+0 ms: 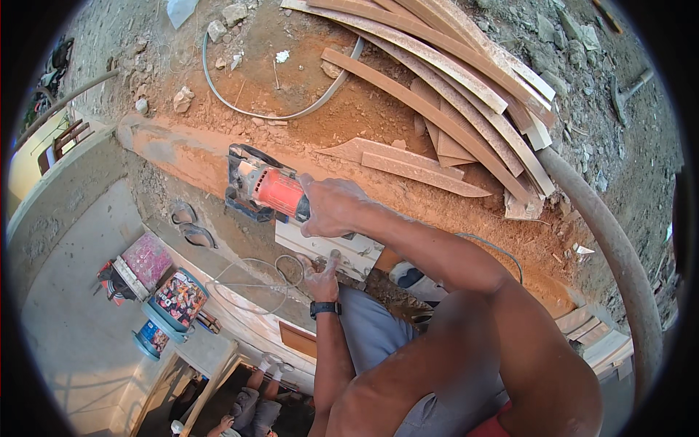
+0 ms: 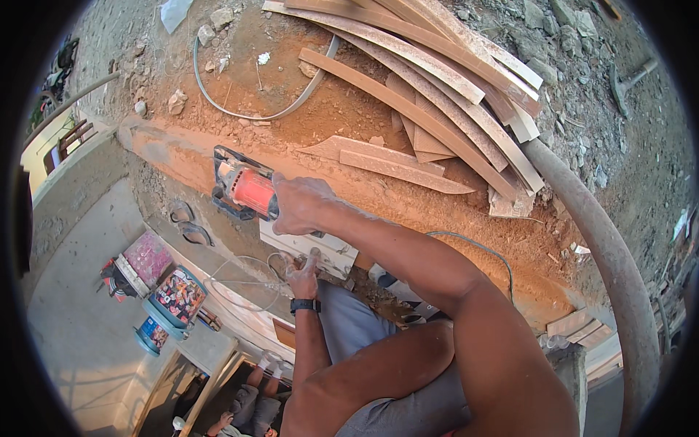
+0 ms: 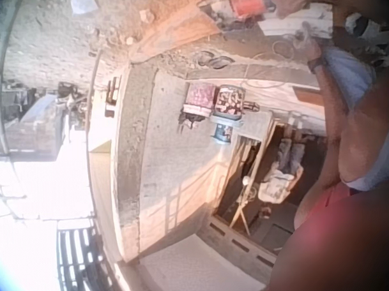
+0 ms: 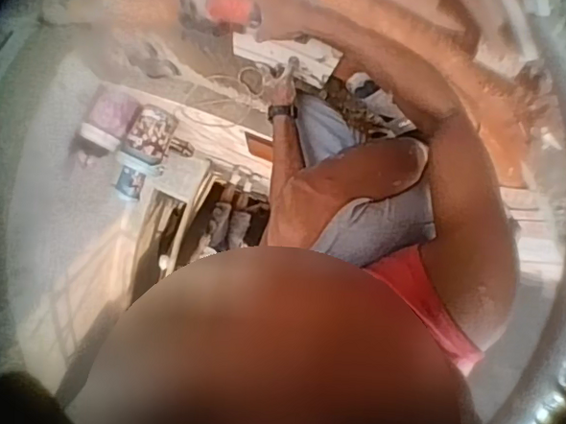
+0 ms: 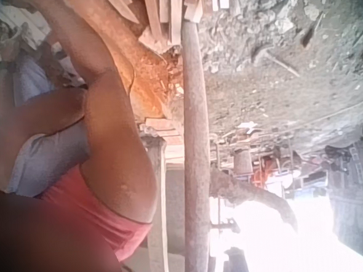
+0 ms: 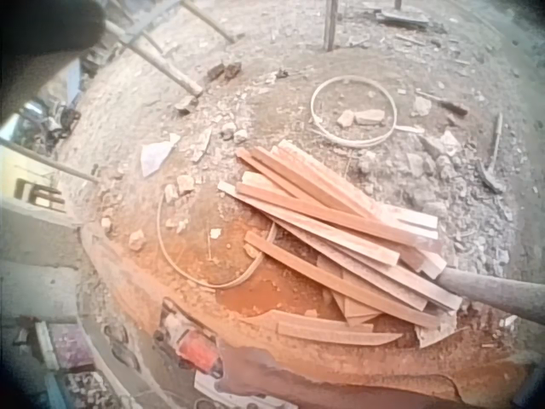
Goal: Cutting a ceramic tile with an angle grinder and preparing mortar to lay tiles on stairs.
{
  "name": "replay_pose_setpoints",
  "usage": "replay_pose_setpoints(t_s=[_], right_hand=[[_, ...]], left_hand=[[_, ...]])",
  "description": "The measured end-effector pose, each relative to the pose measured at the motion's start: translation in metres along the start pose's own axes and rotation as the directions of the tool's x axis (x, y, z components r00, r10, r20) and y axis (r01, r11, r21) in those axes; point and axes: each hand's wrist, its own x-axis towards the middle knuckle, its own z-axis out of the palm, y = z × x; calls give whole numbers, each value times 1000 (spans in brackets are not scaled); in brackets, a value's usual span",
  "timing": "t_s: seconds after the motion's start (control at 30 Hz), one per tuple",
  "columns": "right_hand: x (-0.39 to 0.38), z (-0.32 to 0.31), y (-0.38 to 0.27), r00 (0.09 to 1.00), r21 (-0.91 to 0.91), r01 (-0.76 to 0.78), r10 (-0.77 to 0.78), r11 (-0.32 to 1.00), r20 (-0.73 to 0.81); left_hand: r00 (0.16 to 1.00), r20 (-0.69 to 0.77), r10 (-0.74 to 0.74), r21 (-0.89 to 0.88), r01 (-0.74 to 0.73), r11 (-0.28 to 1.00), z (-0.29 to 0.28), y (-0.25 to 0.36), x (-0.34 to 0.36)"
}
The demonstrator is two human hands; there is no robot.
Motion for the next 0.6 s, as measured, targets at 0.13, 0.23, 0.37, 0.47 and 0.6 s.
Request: replay_pose_setpoints(t_s=[0.13, 0.23, 0.37, 0.47, 0.6], right_hand=[[-1, 0, 1, 1000, 4, 0, 0, 1000, 5], [-1, 1, 1, 1000, -1, 2, -2, 1000, 5], [-3, 0, 3, 1000, -5, -11, 11, 1000, 5], [-3, -1, 2, 1000, -1, -16, 16, 1000, 15], [-2, 3, 2, 1000, 1, 1, -1, 1000, -11]], left_hand=[[998, 23, -62, -18, 62, 998, -2, -2, 1], [996, 45, -76, 6, 75, 997, -5, 0, 0], [995, 65, -73, 38, 70, 997, -3, 6, -1], [995, 72, -63, 27, 62, 998, -3, 6, -1], [998, 58, -31, 37, 28, 999, -7, -2, 2]])
